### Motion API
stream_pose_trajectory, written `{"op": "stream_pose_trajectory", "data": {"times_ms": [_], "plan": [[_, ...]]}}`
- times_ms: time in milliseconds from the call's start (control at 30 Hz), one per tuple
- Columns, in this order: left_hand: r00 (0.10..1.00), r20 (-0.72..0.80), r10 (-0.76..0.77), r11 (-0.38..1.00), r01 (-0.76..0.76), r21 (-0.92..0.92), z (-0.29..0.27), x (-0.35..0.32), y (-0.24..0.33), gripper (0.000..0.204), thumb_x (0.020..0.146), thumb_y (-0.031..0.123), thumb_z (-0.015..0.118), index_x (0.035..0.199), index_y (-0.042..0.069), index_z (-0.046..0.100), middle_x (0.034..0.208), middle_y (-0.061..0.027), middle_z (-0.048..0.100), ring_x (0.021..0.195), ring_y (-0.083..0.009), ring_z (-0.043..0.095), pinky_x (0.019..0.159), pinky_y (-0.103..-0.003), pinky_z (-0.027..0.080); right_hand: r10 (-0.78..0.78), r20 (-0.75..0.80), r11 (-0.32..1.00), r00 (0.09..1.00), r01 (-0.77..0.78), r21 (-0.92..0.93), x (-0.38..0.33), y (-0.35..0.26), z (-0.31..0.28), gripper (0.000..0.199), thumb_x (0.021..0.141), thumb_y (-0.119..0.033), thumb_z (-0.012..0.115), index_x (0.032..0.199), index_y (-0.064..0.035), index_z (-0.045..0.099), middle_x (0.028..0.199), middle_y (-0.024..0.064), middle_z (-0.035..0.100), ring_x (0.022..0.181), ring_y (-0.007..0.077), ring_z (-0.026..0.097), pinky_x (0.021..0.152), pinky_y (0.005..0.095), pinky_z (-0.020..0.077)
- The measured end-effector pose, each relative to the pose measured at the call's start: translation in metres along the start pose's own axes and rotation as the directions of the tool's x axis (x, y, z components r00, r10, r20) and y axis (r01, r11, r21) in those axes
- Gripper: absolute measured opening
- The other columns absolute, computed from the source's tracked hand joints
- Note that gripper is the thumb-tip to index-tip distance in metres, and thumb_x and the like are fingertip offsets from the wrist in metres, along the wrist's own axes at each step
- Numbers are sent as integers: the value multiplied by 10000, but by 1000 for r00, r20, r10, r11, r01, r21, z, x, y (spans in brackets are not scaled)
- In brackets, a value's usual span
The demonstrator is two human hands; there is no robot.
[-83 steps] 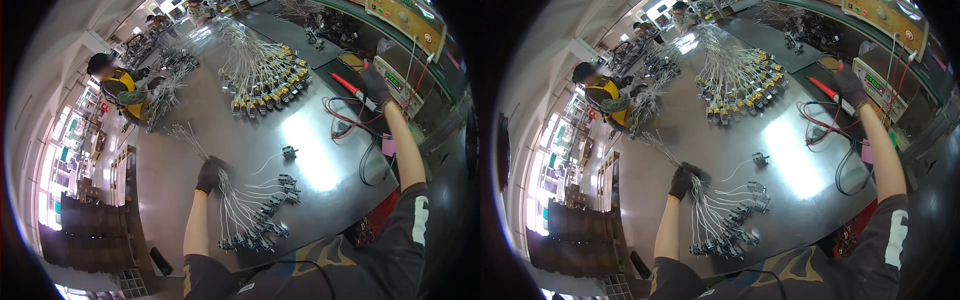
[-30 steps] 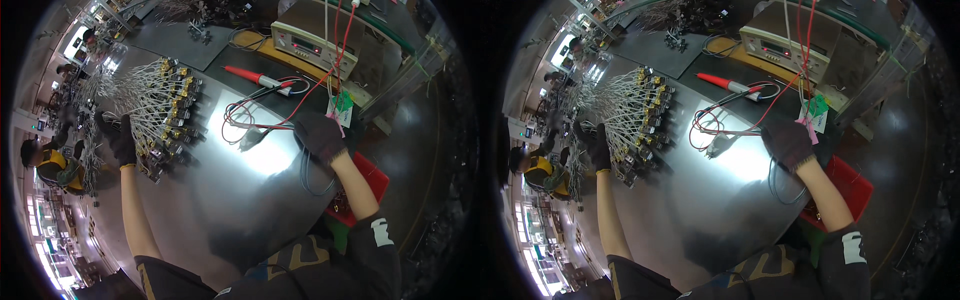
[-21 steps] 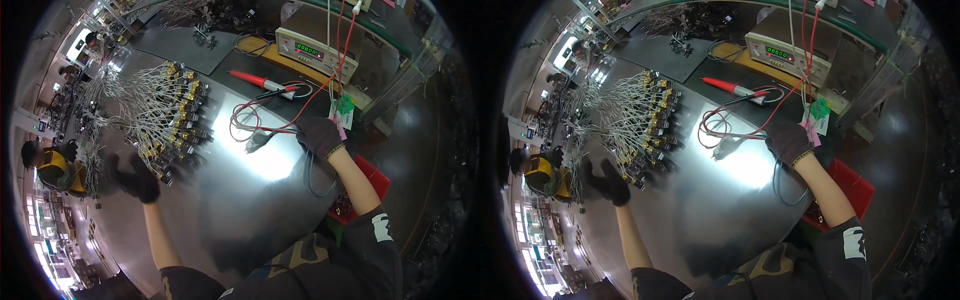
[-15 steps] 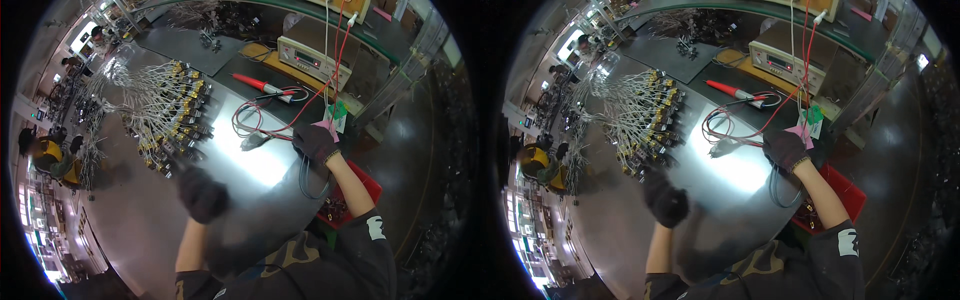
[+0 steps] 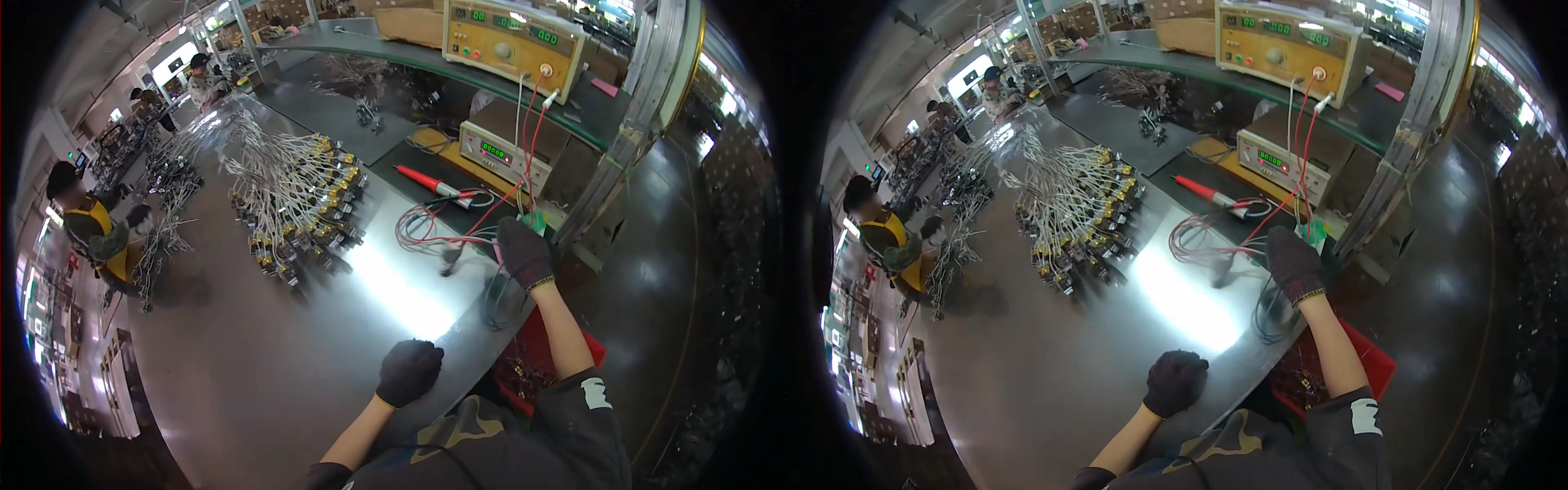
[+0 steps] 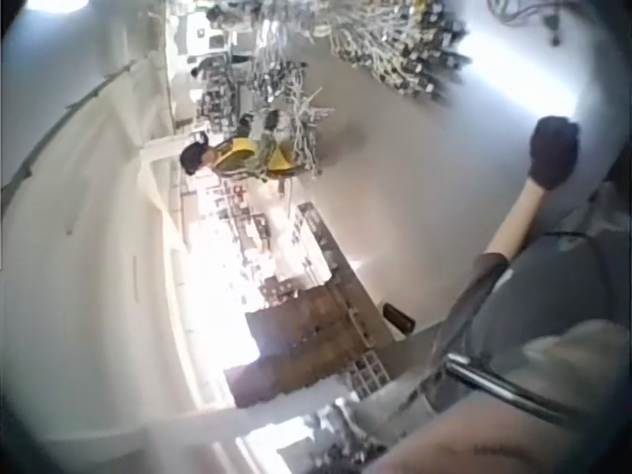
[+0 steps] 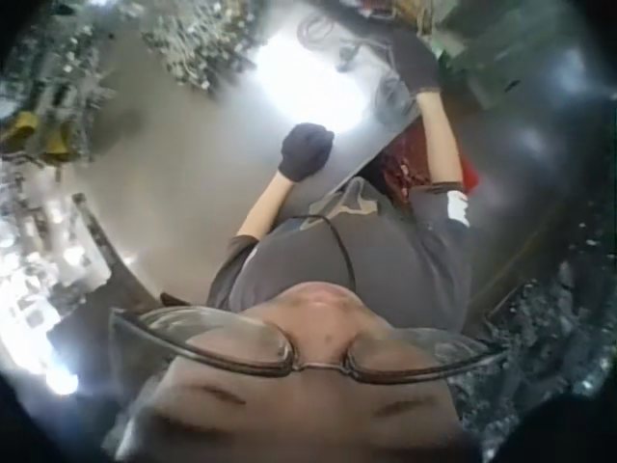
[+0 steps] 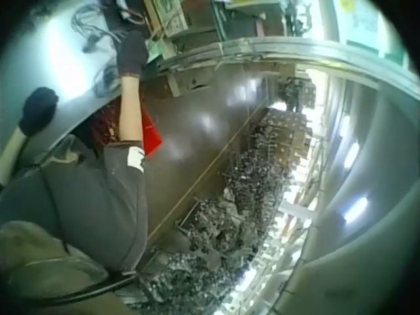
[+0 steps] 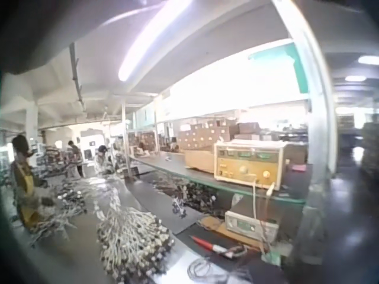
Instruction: Manually organizing and testing sensors on electronic wire harnesses at an assembly workbench.
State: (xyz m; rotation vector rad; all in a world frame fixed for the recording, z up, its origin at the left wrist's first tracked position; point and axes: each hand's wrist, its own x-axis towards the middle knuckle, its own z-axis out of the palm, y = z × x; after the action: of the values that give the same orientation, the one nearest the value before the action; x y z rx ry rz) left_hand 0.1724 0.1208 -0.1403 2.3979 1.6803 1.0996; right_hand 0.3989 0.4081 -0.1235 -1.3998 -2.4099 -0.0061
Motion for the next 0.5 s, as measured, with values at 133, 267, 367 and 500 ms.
{"op": "stream_pose_trajectory", "data": {"times_ms": [133, 267, 367, 500], "plan": [[986, -66, -152, 988, 152, -12, -5, -21, 1, 255, 812, 125, 776, 1049, 184, 703, 987, -67, 719, 898, -318, 701, 762, -456, 590, -122, -175, 992, 977, 122, -13, -2, -15, -11, 312, 1036, -241, 506, 1251, -48, 626, 1115, 208, 712, 1062, 394, 688, 896, 505, 557], [951, -228, -210, 977, 198, -73, -5, -42, -5, 227, 823, 114, 762, 1034, 166, 697, 948, -81, 722, 869, -322, 707, 721, -450, 584, 153, 262, 982, 953, -176, 65, 7, -59, -77, 350, 1052, -209, 495, 1336, -31, 596, 1270, 226, 680, 1198, 399, 647, 1011, 481, 526], [941, -218, -259, 964, 240, -111, -15, -49, -5, 217, 836, 113, 755, 1040, 155, 693, 947, -90, 718, 869, -325, 707, 710, -444, 581, 274, -46, 907, 961, -242, 344, 7, -20, -53, 356, 1054, -206, 513, 1353, -29, 590, 1244, 235, 682, 1181, 386, 661, 1004, 499, 527], [899, -136, -416, 909, 414, -45, -34, -88, 8, 198, 864, 127, 738, 1054, 150, 691, 974, -105, 709, 848, -331, 705, 707, -451, 573, -384, -520, 922, 763, 346, -174, -25, -49, -30, 286, 1047, -158, 533, 1297, -45, 615, 1148, 210, 691, 971, 388, 693, 859, 496, 548]]}}
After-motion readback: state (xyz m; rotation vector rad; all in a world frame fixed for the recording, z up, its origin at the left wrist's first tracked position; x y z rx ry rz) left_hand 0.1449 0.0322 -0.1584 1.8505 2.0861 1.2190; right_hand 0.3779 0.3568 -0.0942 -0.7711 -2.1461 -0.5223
